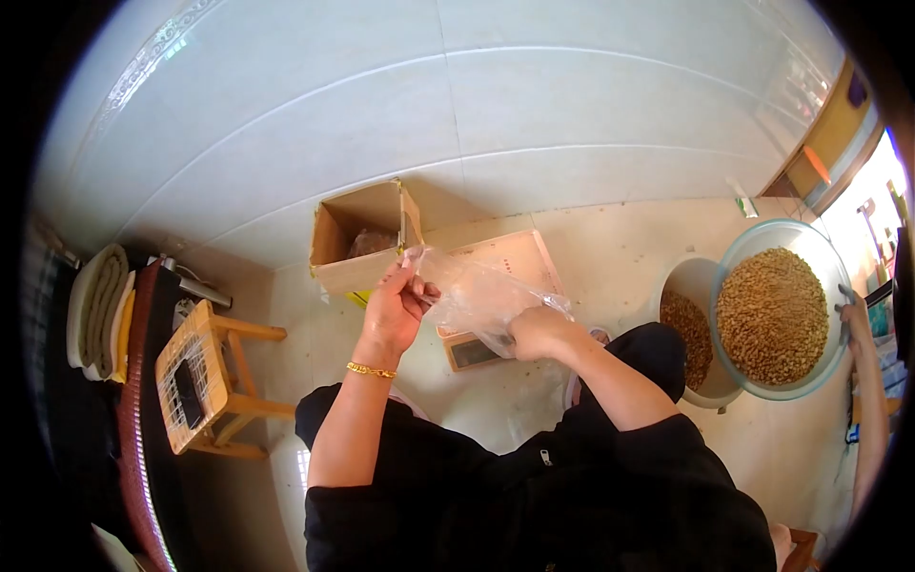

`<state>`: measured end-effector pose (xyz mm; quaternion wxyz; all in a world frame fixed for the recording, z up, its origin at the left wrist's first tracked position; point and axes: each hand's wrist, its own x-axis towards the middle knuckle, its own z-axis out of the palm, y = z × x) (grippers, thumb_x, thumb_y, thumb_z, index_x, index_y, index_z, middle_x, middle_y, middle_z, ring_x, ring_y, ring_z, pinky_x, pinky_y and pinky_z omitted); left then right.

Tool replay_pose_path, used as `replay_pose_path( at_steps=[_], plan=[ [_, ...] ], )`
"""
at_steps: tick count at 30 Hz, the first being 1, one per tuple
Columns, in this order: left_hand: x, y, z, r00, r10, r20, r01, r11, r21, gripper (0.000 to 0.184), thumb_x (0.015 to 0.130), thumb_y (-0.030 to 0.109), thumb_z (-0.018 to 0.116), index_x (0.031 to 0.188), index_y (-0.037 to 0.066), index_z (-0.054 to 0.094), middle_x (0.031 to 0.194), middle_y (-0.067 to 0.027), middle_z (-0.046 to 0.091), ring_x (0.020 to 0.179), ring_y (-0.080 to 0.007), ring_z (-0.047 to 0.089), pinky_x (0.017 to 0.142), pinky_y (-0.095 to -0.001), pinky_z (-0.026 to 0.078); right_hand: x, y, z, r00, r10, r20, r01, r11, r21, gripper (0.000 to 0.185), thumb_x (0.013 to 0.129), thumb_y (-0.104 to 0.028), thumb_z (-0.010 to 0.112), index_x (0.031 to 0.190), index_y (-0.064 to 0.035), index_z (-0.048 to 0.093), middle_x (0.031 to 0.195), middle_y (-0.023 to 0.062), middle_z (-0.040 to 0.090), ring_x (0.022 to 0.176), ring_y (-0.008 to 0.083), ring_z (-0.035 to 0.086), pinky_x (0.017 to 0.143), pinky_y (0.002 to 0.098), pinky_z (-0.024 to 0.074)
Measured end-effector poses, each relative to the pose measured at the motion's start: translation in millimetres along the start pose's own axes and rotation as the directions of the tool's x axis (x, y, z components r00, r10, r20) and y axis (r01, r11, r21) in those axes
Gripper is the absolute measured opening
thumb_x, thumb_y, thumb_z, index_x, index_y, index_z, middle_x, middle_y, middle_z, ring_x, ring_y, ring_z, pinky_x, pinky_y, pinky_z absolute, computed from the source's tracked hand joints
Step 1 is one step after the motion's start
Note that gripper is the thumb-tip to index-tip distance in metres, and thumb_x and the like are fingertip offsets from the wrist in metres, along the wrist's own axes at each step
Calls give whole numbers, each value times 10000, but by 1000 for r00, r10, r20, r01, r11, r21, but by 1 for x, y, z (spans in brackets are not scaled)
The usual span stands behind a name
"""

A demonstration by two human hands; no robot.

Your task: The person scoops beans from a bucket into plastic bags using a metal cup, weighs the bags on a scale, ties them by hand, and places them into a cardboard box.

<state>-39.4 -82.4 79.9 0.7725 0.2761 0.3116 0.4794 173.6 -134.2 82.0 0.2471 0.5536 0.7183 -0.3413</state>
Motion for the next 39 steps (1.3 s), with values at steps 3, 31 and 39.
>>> replay_pose_path(
  at_steps=[3, 31, 39],
  plan=[
    [-2, -1, 3, 998, 34, -62, -25, 990, 137, 323, 910, 180, 514, 1211, 74, 462, 643, -9, 524, 646, -142, 544, 642, -264, 450, 4, 5, 18, 968, -20, -252, 20, 1000, 1, 408, 754, -189, 576, 1131, -32, 583, 1107, 192, 578, 1072, 338, 530, 876, 392, 450],
    [3, -20, -3, 992, 95, -78, -17, 734, 678, 604, 882, 60, 486, 1423, 89, 218, 767, -55, 599, 641, -91, 506, 647, -237, 430, 14, 14, 20, 974, -47, -224, 38, 998, -45, 315, 764, -142, 546, 1065, -76, 611, 1092, 174, 583, 1027, 322, 560, 828, 401, 462],
    [2, -21, -2, 994, 94, -62, -25, 718, 695, 615, 880, 70, 493, 1424, 83, 207, 772, -60, 603, 641, -95, 511, 643, -240, 433, 18, 11, 24, 826, -114, -552, 40, 989, -145, 296, 739, -92, 542, 1021, -88, 632, 967, 144, 628, 933, 293, 599, 781, 419, 445]
  ],
)
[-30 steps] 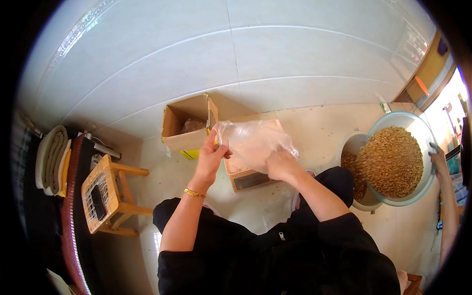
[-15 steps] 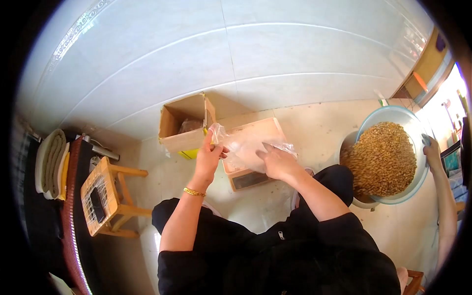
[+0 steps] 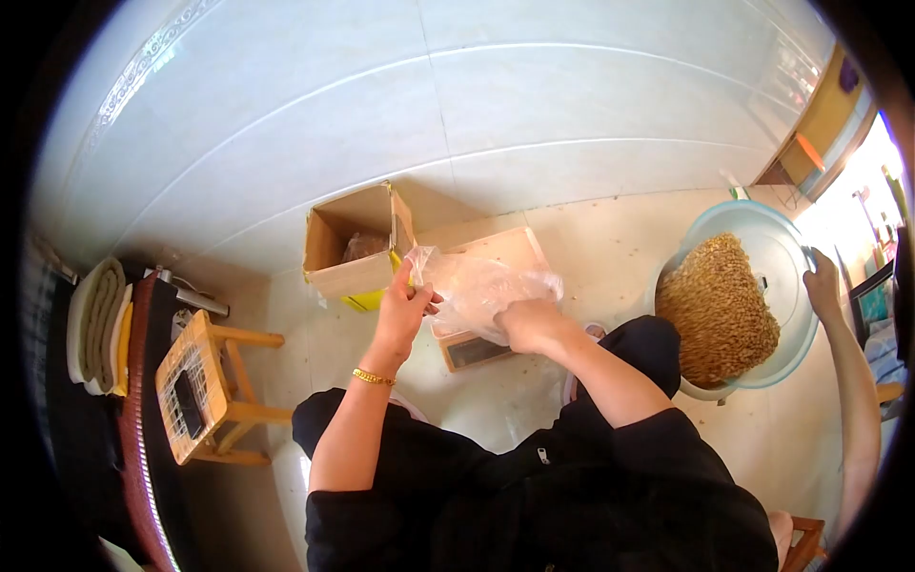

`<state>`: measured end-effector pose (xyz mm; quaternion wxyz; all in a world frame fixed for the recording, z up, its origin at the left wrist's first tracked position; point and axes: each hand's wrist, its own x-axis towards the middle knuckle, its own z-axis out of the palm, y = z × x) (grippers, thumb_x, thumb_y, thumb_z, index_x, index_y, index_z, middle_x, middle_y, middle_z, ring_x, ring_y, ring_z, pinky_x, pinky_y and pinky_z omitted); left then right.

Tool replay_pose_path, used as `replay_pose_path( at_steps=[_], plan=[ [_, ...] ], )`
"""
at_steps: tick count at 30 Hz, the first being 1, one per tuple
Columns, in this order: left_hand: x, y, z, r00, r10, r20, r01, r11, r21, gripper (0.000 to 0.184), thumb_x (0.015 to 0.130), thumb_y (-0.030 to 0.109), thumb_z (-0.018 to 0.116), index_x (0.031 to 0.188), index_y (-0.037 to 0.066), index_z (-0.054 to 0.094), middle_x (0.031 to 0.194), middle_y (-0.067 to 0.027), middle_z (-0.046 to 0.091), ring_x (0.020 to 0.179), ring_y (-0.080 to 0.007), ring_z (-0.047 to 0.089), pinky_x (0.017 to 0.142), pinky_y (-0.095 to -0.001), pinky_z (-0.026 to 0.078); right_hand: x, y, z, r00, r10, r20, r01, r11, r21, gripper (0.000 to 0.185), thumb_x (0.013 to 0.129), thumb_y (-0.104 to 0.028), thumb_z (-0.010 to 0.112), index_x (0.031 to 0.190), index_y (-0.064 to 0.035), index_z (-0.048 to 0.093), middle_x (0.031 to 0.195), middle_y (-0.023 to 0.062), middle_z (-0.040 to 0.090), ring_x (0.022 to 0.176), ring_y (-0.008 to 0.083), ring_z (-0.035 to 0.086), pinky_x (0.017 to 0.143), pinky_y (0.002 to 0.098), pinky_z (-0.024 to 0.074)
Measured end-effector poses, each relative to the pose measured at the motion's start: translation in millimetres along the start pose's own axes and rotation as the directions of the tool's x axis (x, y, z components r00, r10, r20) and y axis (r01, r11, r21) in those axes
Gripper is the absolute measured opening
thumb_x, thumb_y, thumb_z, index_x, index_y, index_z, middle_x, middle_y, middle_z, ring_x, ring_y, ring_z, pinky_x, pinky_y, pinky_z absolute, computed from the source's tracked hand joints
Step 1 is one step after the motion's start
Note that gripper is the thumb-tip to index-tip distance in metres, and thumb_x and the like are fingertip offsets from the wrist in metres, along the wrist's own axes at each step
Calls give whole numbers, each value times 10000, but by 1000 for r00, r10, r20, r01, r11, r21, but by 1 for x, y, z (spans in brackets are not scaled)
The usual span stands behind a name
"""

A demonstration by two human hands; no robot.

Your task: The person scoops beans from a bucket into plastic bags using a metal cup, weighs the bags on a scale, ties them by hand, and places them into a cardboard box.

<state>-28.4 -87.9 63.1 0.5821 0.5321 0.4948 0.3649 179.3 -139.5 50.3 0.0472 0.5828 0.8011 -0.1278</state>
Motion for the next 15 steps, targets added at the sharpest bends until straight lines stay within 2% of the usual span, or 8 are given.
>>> replay_pose_path(
  at_steps=[3, 4, 5, 6, 8, 11, 13, 15],
  plan=[
    [-1, -1, 0, 1000, -9, -12, 9, 1000, 4, 606, 879, 72, 496, 1420, 83, 221, 769, -62, 602, 644, -99, 519, 644, -243, 437, 4, -1, 4, 981, -27, 194, 5, 993, 115, 271, 750, -90, 541, 1003, -83, 638, 972, 148, 623, 946, 292, 590, 803, 423, 413],
    [0, 0, 1, 1000, 3, -18, -3, 1000, 15, 598, 879, 73, 498, 1415, 79, 232, 764, -65, 602, 648, -104, 528, 645, -246, 442, 5, 1, 6, 990, -67, -126, 71, 997, 24, 260, 747, -85, 540, 984, -67, 646, 983, 150, 625, 960, 292, 591, 801, 425, 426],
    [0, 0, 1, 1000, 3, -12, -3, 1000, 16, 598, 879, 73, 498, 1415, 79, 232, 764, -65, 602, 648, -104, 528, 645, -246, 442, 6, 2, 7, 893, -130, -431, 103, 991, -84, 250, 744, -80, 540, 965, -51, 654, 995, 152, 628, 974, 292, 593, 799, 426, 439],
    [-1, 1, 2, 1000, 2, -9, -1, 1000, 18, 599, 878, 70, 495, 1416, 79, 231, 766, -64, 602, 650, -105, 530, 645, -247, 441, 7, 2, 8, 892, -124, -434, 98, 992, -82, 250, 744, -80, 540, 965, -51, 654, 995, 152, 628, 974, 292, 593, 799, 426, 439],
    [-2, 4, 1, 1000, 3, 1, -3, 1000, 30, 601, 877, 67, 492, 1416, 80, 229, 768, -64, 602, 651, -106, 531, 644, -249, 441, 6, -1, 8, 991, 26, 131, -25, 1000, -12, 293, 727, -60, 543, 1006, -62, 635, 1002, 168, 620, 949, 305, 600, 785, 413, 464],
    [-1, 5, 3, 1000, -28, 7, 28, 998, 57, 604, 870, 67, 492, 1416, 85, 233, 772, -64, 606, 652, -108, 533, 644, -252, 439, 2, -12, 0, 935, -94, 343, 71, 994, 81, 282, 726, -44, 542, 991, -62, 638, 1013, 163, 616, 943, 299, 598, 767, 386, 473],
    [1, 2, 2, 999, -32, -37, 34, 997, 62, 610, 864, 81, 505, 1414, 90, 240, 780, -65, 611, 652, -107, 532, 641, -249, 436, 1, -15, -10, 941, -143, 306, 103, 984, 143, 286, 755, -81, 567, 1036, -69, 617, 1055, 154, 600, 954, 301, 591, 784, 383, 467],
    [3, 2, 2, 999, -35, -26, 37, 996, 76, 615, 862, 90, 511, 1414, 90, 240, 782, -65, 613, 652, -107, 532, 640, -247, 435, -8, -15, -30, 976, -217, -30, 219, 954, 206, 320, 777, -143, 589, 1091, -78, 585, 1040, 152, 600, 948, 309, 587, 794, 387, 466]
  ],
)
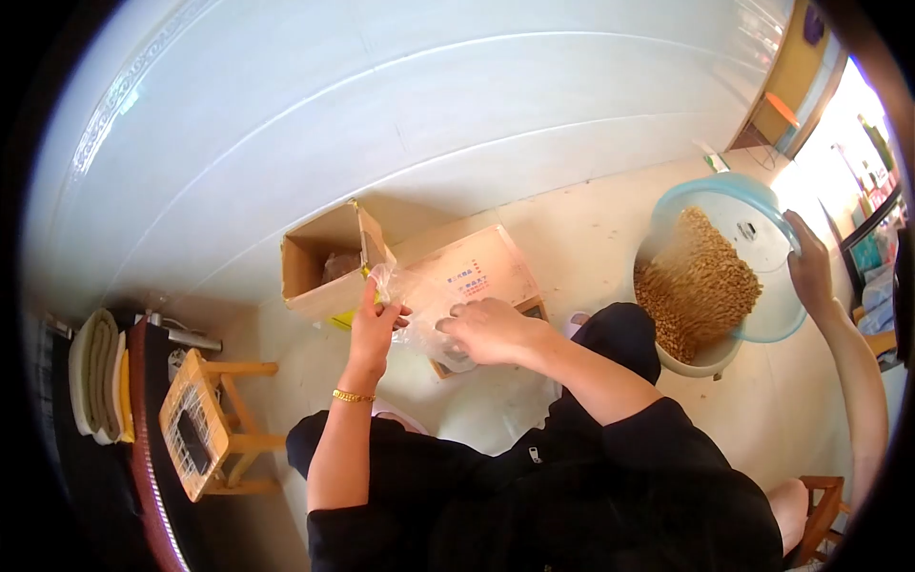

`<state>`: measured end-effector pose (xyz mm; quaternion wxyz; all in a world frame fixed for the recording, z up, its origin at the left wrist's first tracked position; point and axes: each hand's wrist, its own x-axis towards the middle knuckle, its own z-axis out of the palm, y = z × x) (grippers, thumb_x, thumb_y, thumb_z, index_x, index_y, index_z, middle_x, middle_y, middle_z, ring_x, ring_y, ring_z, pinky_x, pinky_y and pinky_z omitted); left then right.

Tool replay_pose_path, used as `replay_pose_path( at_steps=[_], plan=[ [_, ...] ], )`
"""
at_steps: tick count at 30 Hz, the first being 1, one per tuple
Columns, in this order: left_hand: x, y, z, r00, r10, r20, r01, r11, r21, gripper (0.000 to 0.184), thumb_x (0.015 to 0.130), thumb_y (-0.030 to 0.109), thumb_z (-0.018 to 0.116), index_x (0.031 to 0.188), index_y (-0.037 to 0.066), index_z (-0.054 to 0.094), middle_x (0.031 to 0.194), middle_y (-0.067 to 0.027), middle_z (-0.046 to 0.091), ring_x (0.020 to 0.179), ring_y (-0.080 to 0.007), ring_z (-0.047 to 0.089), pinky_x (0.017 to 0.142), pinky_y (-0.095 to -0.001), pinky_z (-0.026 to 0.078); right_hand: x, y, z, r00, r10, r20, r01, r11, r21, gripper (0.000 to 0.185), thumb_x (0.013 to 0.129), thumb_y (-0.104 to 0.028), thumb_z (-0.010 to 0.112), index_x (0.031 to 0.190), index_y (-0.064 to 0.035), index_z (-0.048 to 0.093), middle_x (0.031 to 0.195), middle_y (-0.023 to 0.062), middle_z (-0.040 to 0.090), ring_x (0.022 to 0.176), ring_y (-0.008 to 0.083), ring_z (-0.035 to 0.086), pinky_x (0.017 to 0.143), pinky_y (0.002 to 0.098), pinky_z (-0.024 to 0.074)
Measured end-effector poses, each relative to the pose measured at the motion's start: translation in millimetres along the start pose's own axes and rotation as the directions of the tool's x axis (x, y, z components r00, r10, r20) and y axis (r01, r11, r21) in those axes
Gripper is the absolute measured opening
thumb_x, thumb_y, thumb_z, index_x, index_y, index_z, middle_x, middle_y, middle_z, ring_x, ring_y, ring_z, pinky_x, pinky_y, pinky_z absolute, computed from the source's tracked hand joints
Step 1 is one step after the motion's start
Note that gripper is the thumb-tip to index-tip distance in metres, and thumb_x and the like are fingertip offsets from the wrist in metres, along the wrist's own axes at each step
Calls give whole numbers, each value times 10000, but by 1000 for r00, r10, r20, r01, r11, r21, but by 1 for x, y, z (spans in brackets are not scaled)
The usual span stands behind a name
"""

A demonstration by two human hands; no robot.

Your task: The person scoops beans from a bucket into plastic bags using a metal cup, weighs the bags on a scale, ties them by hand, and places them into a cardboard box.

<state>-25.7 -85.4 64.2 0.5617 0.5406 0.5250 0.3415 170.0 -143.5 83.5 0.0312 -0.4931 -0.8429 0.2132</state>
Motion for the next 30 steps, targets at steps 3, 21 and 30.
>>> replay_pose_path(
  at_steps=[3, 21, 30],
  plan=[
    [3, 0, -1, 1000, 0, 19, -1, 1000, 7, 621, 860, 104, 518, 1414, 91, 237, 785, -66, 615, 652, -107, 533, 638, -243, 433, -36, -7, -41, 967, -22, -252, 23, 1000, 3, 355, 792, -165, 601, 1136, -89, 554, 1034, 142, 597, 945, 306, 583, 796, 390, 464],
    [-4, 1, 5, 999, -14, 39, 14, 1000, 11, 615, 873, 89, 507, 1419, 108, 224, 794, -77, 605, 670, -112, 534, 646, -246, 443, -320, 156, 73, 326, 817, -475, -798, 507, 325, 187, 798, -163, 572, 880, -13, 649, 812, 175, 623, 789, 339, 596, 712, 412, 461],
    [1, -4, 9, 999, -20, 51, 19, 999, 26, 614, 869, 88, 507, 1414, 78, 224, 797, -77, 607, 662, -114, 531, 641, -251, 447, -237, 213, 73, 736, 629, -249, -663, 745, -77, 236, 803, -205, 559, 992, -115, 668, 1129, 98, 561, 1125, 301, 444, 912, 466, 356]
  ],
)
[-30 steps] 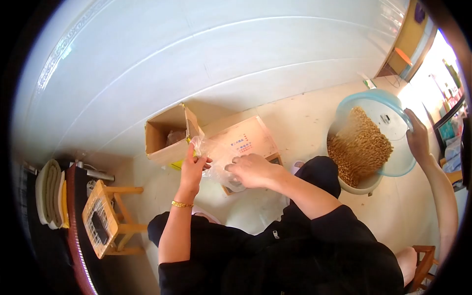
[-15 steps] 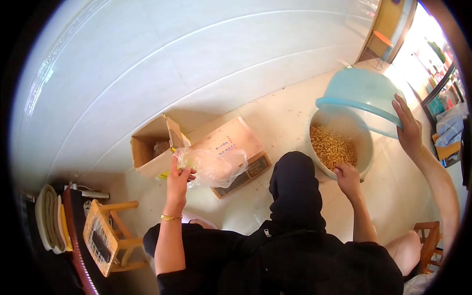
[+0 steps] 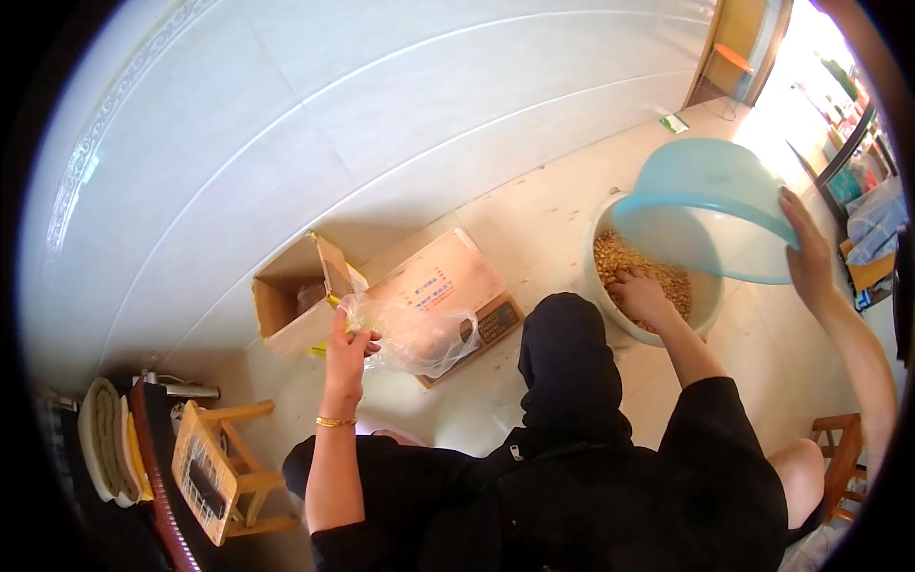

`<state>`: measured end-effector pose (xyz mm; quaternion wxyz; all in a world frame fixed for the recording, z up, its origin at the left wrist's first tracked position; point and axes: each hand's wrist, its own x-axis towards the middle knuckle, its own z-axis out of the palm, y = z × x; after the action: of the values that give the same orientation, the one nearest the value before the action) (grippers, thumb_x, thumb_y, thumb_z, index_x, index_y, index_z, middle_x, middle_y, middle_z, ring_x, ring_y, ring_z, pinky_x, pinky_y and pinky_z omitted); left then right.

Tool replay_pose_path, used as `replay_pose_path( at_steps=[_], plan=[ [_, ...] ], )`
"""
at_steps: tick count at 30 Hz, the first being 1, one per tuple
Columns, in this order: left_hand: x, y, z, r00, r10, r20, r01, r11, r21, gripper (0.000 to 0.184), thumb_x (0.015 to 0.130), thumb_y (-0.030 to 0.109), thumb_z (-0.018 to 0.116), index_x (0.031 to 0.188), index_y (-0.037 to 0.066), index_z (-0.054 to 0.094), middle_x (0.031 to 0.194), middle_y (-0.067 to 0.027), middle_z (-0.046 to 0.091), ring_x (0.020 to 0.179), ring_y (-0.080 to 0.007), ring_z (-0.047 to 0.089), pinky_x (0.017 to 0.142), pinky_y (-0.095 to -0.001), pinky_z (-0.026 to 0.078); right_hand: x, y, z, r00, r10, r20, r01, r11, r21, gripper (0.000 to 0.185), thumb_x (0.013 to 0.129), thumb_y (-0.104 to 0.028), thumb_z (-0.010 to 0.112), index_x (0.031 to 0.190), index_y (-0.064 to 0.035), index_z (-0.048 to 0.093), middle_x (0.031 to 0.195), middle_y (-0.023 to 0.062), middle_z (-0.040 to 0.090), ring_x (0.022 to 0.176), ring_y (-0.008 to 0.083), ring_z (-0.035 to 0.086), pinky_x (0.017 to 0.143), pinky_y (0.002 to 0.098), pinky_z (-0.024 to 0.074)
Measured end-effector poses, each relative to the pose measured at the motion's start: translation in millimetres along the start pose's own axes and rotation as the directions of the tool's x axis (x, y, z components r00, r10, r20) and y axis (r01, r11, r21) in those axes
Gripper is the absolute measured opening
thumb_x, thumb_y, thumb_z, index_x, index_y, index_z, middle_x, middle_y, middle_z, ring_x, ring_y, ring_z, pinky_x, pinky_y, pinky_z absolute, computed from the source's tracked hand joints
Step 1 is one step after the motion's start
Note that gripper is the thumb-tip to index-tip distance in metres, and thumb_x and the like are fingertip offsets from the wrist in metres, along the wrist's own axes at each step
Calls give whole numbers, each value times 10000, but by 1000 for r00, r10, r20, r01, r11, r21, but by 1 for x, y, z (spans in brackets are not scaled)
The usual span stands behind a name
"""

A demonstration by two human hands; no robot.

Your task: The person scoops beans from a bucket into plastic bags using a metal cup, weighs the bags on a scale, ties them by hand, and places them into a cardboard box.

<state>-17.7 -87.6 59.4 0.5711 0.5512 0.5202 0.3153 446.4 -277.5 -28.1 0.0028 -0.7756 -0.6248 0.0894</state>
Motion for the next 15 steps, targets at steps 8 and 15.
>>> replay_pose_path(
  at_steps=[8, 15],
  plan=[
    [-3, 9, 0, 999, -27, -21, 27, 1000, -8, 596, 876, 93, 505, 1411, 82, 242, 801, -75, 604, 679, -113, 529, 668, -251, 450, 36, -22, -6, 826, 332, 455, 105, 704, -703, 400, 828, -319, 535, 1196, -169, 582, 1228, 69, 504, 1215, 333, 354, 988, 616, 204],
    [-5, 8, -1, 999, -42, 23, 42, 999, -5, 585, 879, 105, 507, 1410, 109, 261, 785, -58, 597, 672, -96, 522, 667, -240, 438, 44, -1, 8, 781, 388, 490, 39, 752, -658, 568, 755, -451, 598, 1227, -137, 556, 1314, 99, 445, 1279, 358, 286, 1022, 638, 149]
  ],
)
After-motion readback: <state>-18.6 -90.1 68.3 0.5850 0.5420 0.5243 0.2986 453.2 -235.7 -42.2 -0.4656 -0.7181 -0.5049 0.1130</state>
